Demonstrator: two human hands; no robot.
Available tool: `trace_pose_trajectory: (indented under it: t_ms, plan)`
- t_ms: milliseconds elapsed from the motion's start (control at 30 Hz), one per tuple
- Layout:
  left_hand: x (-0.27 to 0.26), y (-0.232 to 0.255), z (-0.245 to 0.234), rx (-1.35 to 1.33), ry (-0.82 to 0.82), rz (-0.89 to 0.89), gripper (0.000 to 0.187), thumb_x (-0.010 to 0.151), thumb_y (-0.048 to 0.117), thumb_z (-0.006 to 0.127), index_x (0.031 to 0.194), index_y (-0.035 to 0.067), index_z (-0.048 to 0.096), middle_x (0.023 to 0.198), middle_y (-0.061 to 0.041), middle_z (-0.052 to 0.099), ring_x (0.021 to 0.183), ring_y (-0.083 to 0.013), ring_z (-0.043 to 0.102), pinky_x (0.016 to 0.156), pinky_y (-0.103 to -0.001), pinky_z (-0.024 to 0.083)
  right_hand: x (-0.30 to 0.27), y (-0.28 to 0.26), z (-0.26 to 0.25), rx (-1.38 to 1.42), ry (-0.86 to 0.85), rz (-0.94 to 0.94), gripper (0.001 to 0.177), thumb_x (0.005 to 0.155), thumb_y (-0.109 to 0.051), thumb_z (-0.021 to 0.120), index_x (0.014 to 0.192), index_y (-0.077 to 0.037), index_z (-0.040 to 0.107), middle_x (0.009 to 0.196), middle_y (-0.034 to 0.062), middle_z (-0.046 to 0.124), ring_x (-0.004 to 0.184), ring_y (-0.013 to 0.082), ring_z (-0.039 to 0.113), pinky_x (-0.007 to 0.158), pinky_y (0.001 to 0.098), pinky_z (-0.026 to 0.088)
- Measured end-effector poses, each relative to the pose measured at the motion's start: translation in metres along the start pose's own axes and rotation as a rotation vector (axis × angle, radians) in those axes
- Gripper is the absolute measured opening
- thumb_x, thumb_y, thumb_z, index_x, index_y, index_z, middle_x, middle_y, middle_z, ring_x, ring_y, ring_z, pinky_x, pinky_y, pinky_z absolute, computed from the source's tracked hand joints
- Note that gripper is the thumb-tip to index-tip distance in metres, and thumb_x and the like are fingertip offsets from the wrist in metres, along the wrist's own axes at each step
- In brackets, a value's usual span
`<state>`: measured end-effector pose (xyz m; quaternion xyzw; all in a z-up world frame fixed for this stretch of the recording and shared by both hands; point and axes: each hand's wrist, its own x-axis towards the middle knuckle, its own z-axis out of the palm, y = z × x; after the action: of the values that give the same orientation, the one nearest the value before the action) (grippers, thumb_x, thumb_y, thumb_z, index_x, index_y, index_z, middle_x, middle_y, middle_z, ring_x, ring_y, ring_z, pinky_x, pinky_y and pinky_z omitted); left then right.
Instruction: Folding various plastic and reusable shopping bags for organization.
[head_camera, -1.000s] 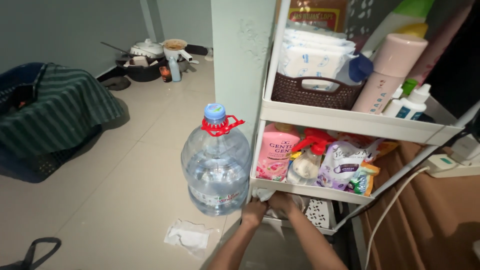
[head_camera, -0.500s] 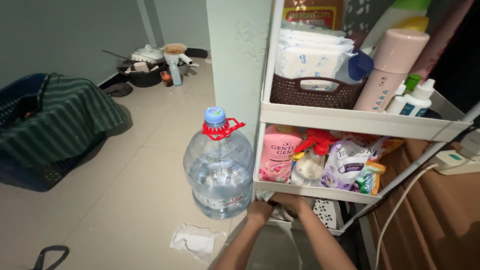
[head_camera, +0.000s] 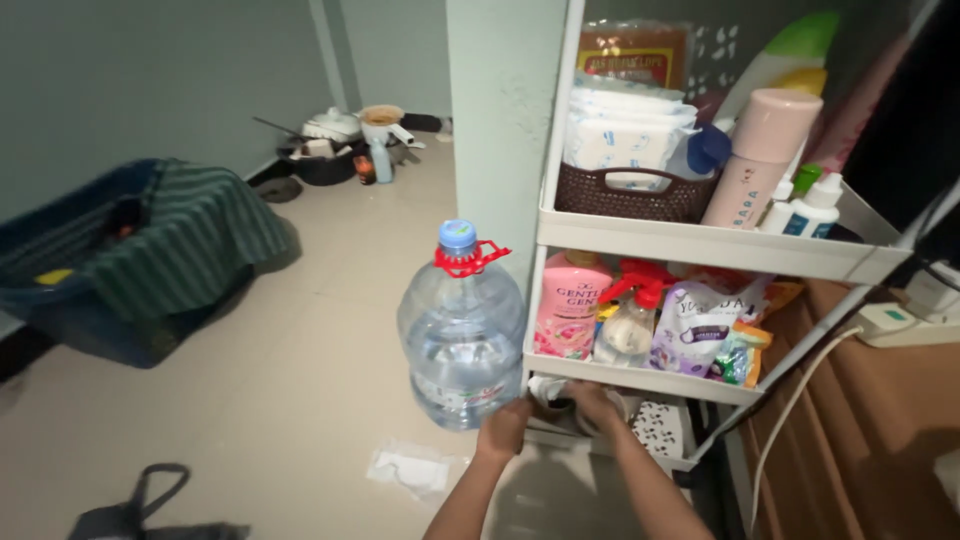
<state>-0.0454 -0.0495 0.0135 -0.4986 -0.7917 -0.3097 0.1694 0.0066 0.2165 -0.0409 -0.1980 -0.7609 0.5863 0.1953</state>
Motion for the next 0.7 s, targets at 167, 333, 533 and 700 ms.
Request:
trace_pose_trajectory:
  t_ms: [167, 333, 533, 700]
  plan:
    - [-0.031, 0.018, -0.090, -0.006, -0.082, -0.492, 0.024, 0.096, 0.030, 0.058, 0.098, 0.013, 0.075, 0.095, -0.015, 0.075, 0.087, -0.0363, 0.072, 0.078, -0.049, 0.057, -0.129, -0.122, 0.049, -0.544, 0.499, -0.631, 0.038, 0.078, -0.019, 0.073, 0.112, -0.003, 0.070, 0.098, 0.0161, 0.071, 0.092, 0.0359, 0.064, 0.087, 0.0457, 0.050]
    - [-0.098, -0.003, -0.192, 0.105, -0.078, -0.638, 0.026, 0.094, 0.036, 0.061, 0.099, 0.016, 0.077, 0.096, -0.016, 0.075, 0.090, -0.0368, 0.072, 0.080, -0.051, 0.057, -0.173, -0.126, 0.084, -0.369, 0.178, -0.538, 0.028, 0.082, -0.015, 0.072, 0.108, -0.004, 0.073, 0.093, 0.0119, 0.073, 0.091, 0.0301, 0.067, 0.082, 0.0413, 0.054]
    - [-0.248, -0.030, -0.367, 0.442, -0.072, -0.845, 0.026, 0.096, 0.036, 0.058, 0.099, 0.018, 0.077, 0.097, -0.014, 0.075, 0.089, -0.0351, 0.074, 0.075, -0.051, 0.058, -0.200, -0.130, 0.165, -0.341, -0.105, -0.382, 0.024, 0.084, -0.015, 0.069, 0.104, -0.004, 0.077, 0.086, 0.0117, 0.076, 0.077, 0.0195, 0.071, 0.073, 0.0350, 0.056]
    - [-0.355, -0.037, -0.485, 0.606, 0.122, -1.119, 0.030, 0.094, 0.045, 0.061, 0.098, 0.021, 0.078, 0.092, -0.013, 0.076, 0.087, -0.0354, 0.074, 0.075, -0.051, 0.059, -0.218, -0.185, 0.278, -0.285, -0.403, -0.342, 0.023, 0.087, -0.021, 0.070, 0.102, -0.006, 0.080, 0.082, 0.0097, 0.079, 0.075, 0.0163, 0.070, 0.073, 0.0325, 0.056]
